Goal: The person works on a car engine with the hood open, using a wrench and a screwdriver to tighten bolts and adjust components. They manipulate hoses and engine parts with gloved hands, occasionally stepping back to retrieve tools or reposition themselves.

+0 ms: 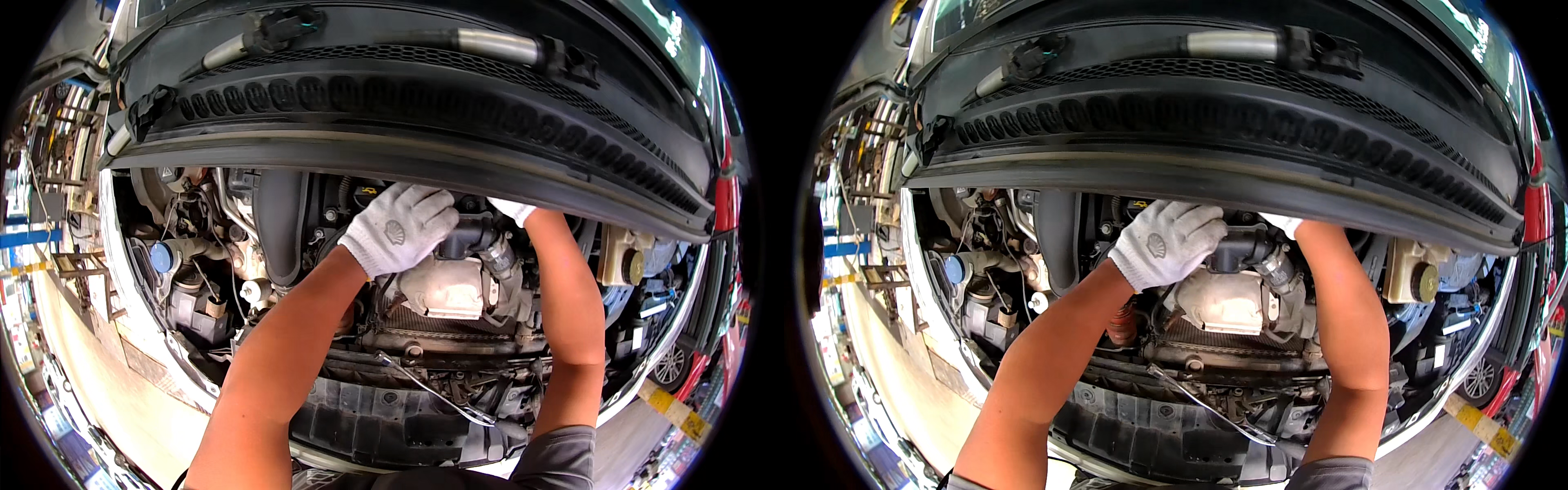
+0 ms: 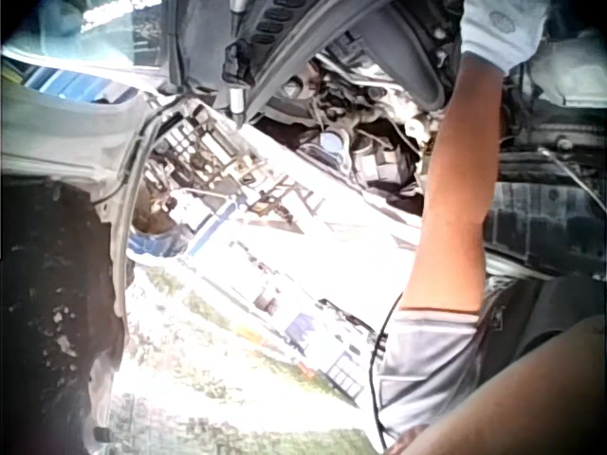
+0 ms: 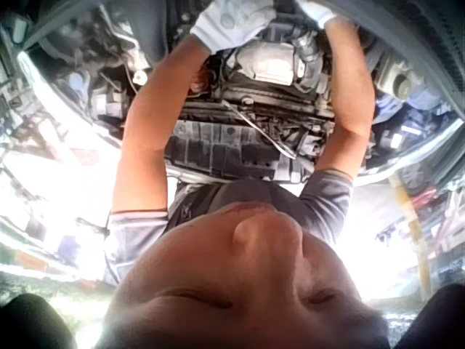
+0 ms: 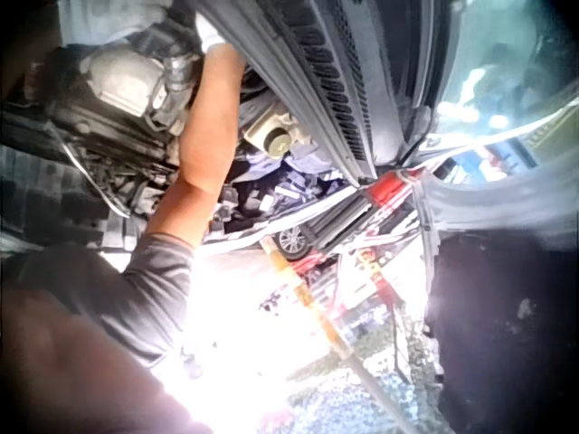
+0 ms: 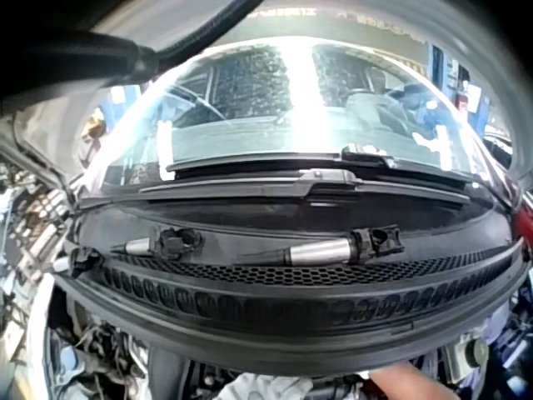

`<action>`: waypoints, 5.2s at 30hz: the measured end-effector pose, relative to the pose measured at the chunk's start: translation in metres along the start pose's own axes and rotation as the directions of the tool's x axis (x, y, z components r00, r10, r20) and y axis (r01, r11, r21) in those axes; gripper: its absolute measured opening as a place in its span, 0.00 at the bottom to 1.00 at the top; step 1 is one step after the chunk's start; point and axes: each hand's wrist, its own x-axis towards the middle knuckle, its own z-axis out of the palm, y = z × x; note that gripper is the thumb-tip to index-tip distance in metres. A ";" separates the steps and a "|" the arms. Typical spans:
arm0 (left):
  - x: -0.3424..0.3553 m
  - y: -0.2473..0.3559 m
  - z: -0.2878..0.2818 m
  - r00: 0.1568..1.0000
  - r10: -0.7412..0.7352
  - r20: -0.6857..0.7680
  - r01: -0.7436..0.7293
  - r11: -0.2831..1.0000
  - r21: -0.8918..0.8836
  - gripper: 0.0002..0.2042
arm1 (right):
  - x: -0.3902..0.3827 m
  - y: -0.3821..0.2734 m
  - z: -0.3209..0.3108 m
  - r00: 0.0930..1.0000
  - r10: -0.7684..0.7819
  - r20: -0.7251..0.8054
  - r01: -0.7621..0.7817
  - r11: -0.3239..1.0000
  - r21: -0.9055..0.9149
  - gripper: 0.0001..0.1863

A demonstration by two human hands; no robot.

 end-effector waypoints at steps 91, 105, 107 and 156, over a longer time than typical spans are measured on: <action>-0.001 -0.001 0.000 0.994 -0.009 0.111 0.010 1.000 -0.010 0.11 | -0.008 0.036 0.088 0.828 -0.321 -0.459 0.105 0.894 -0.436 0.21; -0.003 -0.004 -0.008 0.985 -0.017 0.173 0.017 1.000 0.000 0.12 | -0.050 -0.026 0.051 0.913 -0.086 -0.400 0.023 0.987 -0.159 0.18; -0.005 -0.003 -0.006 0.983 -0.019 0.184 0.014 1.000 0.025 0.13 | -0.046 -0.028 0.058 0.922 0.034 -0.385 0.039 0.983 0.180 0.18; -0.266 0.372 -0.359 0.698 -0.242 0.674 0.619 0.678 -0.397 0.23 | -0.585 -0.298 0.019 0.977 0.210 0.039 0.044 -0.378 0.925 0.27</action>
